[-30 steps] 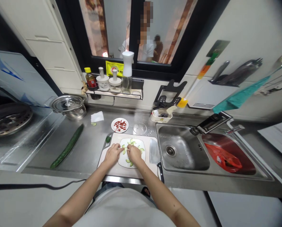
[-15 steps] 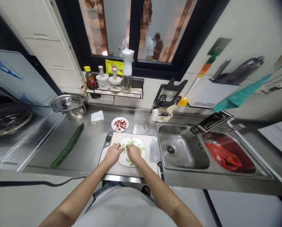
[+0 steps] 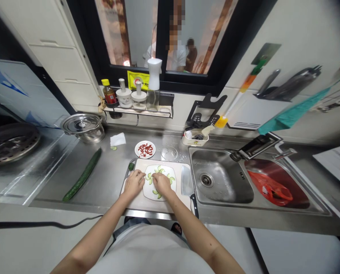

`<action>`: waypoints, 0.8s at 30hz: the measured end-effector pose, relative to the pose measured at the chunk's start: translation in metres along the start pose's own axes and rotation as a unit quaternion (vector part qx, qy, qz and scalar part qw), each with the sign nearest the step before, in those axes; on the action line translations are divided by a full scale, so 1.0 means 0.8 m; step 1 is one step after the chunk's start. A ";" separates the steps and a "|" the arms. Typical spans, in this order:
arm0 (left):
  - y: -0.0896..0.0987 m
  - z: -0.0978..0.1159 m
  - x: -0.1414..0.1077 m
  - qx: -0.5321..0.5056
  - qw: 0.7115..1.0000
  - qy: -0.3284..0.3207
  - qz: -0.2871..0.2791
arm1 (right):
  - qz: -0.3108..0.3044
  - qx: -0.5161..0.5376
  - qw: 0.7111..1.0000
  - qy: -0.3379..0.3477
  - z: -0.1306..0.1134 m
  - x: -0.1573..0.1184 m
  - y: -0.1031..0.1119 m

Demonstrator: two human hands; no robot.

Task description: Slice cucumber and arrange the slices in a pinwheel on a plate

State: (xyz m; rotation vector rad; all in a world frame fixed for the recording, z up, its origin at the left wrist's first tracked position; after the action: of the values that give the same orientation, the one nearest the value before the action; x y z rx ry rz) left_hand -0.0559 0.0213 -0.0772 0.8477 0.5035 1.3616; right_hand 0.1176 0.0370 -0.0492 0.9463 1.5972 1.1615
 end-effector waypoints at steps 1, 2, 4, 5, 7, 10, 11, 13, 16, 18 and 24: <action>-0.001 0.002 0.002 -0.004 1.000 -0.006 -0.004 | -0.002 -0.003 1.000 0.006 -0.001 0.000 0.000; -0.003 0.004 0.003 -0.007 1.000 -0.014 -0.010 | -0.005 -0.007 1.000 0.012 -0.002 -0.001 -0.001; -0.006 0.008 0.006 -0.010 0.999 -0.026 -0.021 | -0.009 -0.019 1.000 0.019 -0.005 -0.001 -0.002; -0.007 0.010 0.007 -0.009 0.999 -0.030 -0.023 | -0.010 -0.025 0.999 0.020 -0.006 -0.001 -0.003; -0.009 0.013 0.009 -0.003 0.999 -0.031 -0.023 | -0.013 -0.035 0.999 0.021 -0.008 0.000 -0.003; -0.011 0.017 0.010 0.007 0.999 -0.028 -0.022 | -0.012 -0.039 0.999 0.023 -0.010 0.000 -0.004; -0.011 0.018 0.010 0.008 0.999 -0.027 -0.022 | -0.012 -0.038 0.999 0.025 -0.010 0.000 -0.005; -0.010 0.018 0.010 0.008 1.000 -0.023 -0.018 | -0.010 -0.031 0.999 0.027 -0.010 0.001 -0.005; -0.009 0.016 0.009 0.005 1.000 -0.011 0.000 | 0.010 0.005 1.000 0.008 -0.004 0.001 -0.004; -0.008 0.013 0.007 0.002 1.000 -0.006 0.005 | 0.031 0.039 0.998 -0.023 0.004 0.001 -0.001; -0.012 0.013 0.003 0.010 0.998 -0.048 -0.037 | 0.051 0.090 0.991 -0.086 0.028 -0.002 0.003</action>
State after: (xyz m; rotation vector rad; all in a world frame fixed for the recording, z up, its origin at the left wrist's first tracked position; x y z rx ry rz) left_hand -0.0418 0.0213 -0.0776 0.8986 0.4706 1.2426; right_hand 0.1397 0.0419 -0.0498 1.2243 1.5459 0.9869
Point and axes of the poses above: each hand's wrist, its own x-axis towards the middle knuckle, its own y-axis out of the back of the hand, z = x × y, the point moved 1 cm from there along x, towards the middle knuckle, and after that the axes turned 13 degrees about -x, right-handed, at the moved point
